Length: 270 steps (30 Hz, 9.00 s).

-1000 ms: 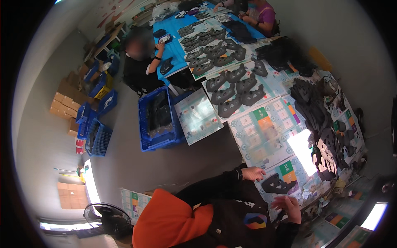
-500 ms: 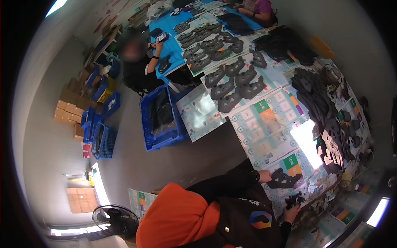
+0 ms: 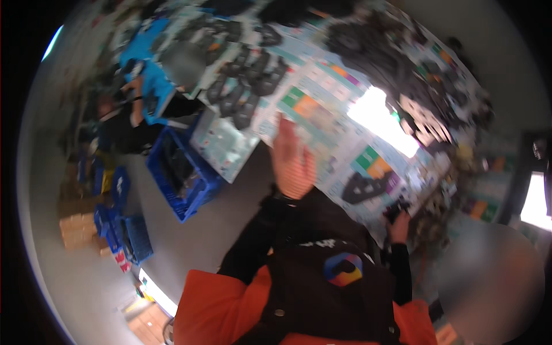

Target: Apply glue to shoe upper components and assemble them.

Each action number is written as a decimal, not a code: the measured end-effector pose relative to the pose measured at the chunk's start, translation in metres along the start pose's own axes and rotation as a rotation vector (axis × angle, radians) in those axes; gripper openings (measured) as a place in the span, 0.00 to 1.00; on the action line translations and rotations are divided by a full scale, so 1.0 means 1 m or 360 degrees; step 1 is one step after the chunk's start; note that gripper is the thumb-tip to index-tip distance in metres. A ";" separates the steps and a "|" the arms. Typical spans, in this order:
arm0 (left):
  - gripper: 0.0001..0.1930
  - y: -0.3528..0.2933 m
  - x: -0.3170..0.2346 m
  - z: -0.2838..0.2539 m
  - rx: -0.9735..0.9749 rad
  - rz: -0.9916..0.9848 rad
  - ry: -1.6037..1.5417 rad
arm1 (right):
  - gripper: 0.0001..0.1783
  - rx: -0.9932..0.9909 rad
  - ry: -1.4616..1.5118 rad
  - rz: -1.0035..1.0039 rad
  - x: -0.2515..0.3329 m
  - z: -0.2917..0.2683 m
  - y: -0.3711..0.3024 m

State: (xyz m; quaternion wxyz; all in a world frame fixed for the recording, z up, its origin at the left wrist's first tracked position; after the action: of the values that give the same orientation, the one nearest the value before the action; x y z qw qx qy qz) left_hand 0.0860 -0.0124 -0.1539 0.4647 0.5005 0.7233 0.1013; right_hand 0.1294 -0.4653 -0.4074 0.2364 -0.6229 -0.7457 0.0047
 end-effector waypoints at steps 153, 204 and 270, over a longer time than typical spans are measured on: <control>0.23 -0.236 0.071 0.186 0.2038 -0.2054 -0.0710 | 0.06 0.0387 0.1421 0.0545 0.113 -0.044 0.027; 0.32 -0.241 0.075 0.188 0.1893 -0.2157 -0.0743 | 0.10 0.0715 0.1314 0.0349 0.145 -0.033 0.015; 0.11 -0.013 0.063 -0.076 0.0103 -0.1573 -0.2528 | 0.35 0.0850 0.1199 -0.1454 0.379 -0.254 -0.036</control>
State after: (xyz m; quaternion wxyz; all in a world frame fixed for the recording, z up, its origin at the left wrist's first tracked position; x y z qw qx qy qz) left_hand 0.0152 0.0574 -0.1567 0.7990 0.0713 0.3271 -0.4996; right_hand 0.1447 -0.1932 -0.0391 0.6066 -0.1217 -0.7748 -0.1300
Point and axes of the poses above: each hand's wrist, its own y-axis towards the middle knuckle, its own z-axis out of the palm, x = y × z, the point moved 1 cm from there along y, towards the middle knuckle, and after that the axes turned 4 degrees about -z, right-handed, at the moved point
